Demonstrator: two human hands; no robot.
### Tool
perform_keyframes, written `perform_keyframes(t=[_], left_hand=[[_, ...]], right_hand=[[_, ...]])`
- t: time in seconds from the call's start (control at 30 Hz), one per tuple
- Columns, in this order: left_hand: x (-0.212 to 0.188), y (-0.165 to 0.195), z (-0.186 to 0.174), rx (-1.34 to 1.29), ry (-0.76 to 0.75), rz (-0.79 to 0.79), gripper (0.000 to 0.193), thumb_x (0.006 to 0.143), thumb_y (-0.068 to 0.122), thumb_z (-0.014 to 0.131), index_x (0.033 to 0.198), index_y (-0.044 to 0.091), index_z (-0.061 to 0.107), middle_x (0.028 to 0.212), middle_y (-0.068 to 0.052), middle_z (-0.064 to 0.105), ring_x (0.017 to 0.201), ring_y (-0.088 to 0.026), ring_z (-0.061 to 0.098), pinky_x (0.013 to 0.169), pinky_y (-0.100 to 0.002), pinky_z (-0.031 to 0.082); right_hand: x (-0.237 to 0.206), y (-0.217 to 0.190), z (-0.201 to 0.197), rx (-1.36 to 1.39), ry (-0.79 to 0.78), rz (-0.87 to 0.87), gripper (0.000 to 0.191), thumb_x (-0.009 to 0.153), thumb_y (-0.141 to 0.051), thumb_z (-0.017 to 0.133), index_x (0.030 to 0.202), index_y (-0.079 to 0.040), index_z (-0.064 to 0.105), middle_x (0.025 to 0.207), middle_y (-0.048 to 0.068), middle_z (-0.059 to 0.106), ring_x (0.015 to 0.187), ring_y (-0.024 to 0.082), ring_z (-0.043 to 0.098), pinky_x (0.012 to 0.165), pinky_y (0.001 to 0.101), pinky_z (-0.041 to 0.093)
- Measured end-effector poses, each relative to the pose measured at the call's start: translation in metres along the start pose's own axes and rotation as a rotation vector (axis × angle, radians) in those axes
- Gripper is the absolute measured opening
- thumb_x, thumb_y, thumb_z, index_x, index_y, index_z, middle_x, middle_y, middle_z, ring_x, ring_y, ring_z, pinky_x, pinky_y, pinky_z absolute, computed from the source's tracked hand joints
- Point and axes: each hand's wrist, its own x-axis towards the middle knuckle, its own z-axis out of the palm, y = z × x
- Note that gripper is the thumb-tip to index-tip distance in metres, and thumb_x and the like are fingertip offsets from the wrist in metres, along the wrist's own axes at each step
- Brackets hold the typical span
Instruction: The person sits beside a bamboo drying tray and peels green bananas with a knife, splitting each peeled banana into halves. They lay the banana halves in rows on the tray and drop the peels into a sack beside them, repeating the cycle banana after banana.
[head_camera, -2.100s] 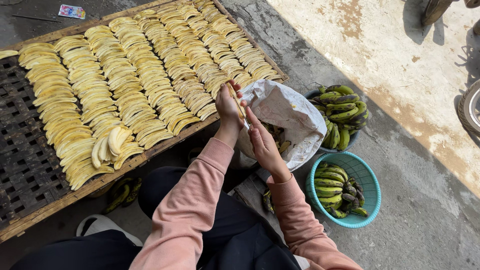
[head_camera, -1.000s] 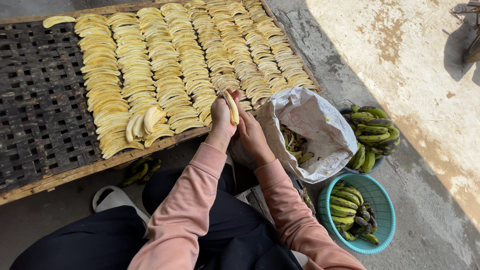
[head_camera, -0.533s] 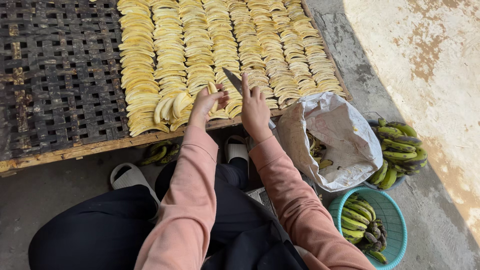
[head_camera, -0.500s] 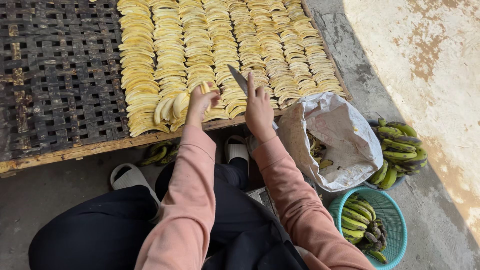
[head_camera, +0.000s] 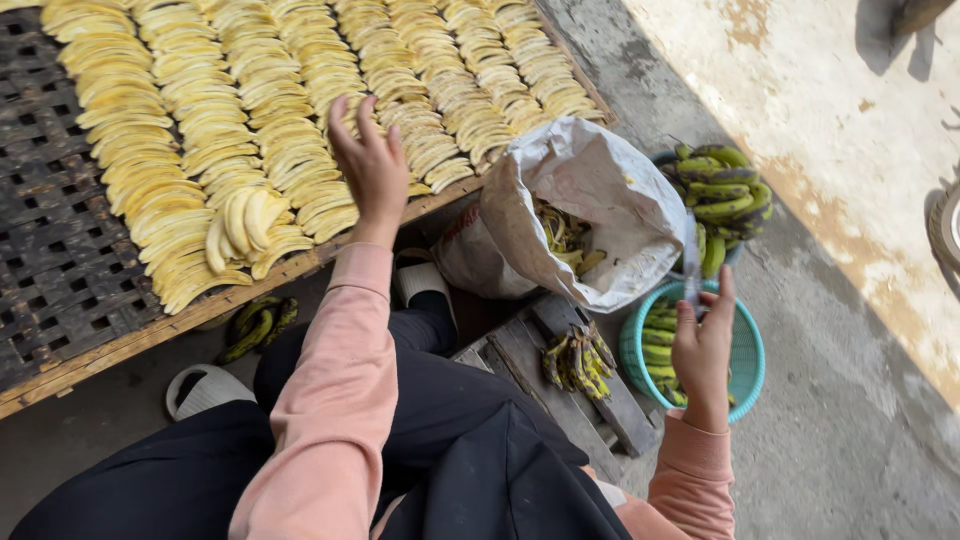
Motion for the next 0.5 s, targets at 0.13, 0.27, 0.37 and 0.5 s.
perform_keyframes(t=[0.13,0.27,0.37,0.5], left_hand=[[-0.092,0.139,0.041,-0.479,-0.236,0.747,0.033,0.106,0.014,0.064,0.136,0.011,0.053,0.136,-0.012,0.053,0.127,-0.030,0.056,0.110,-0.042,0.049],[-0.217,0.236,0.055,-0.668,-0.692,1.400,0.027,0.096,0.016,0.061,0.122,0.010,0.058,0.123,-0.006,0.060,0.114,-0.021,0.059,0.091,-0.035,0.053],[-0.288,0.240,0.051,-0.527,-1.029,1.531,0.028,0.089,0.021,0.064,0.115,0.014,0.060,0.116,-0.004,0.058,0.111,-0.021,0.058,0.080,-0.034,0.051],[-0.316,0.219,0.075,-0.513,-1.153,1.547,0.062,0.062,0.037,0.076,0.117,0.013,0.060,0.117,-0.005,0.056,0.110,-0.023,0.055,0.074,-0.038,0.049]], right_hand=[[-0.054,0.046,-0.068,-0.094,0.192,0.207,0.068,0.110,-0.003,0.059,0.169,-0.010,0.026,0.116,0.010,0.059,0.088,0.018,0.054,0.080,0.0342,0.048],[-0.086,0.065,-0.098,-0.019,0.258,0.232,0.066,0.113,-0.003,0.057,0.170,-0.010,0.024,0.118,0.009,0.060,0.092,0.015,0.056,0.080,0.0320,0.049],[-0.102,0.070,-0.108,0.043,0.255,0.266,0.067,0.112,-0.003,0.056,0.169,-0.009,0.022,0.118,0.009,0.059,0.090,0.013,0.057,0.076,0.0293,0.050],[-0.116,0.082,-0.111,0.181,0.265,0.400,0.066,0.109,-0.005,0.054,0.167,-0.010,0.021,0.115,0.008,0.056,0.078,0.010,0.054,0.064,0.0260,0.047]])
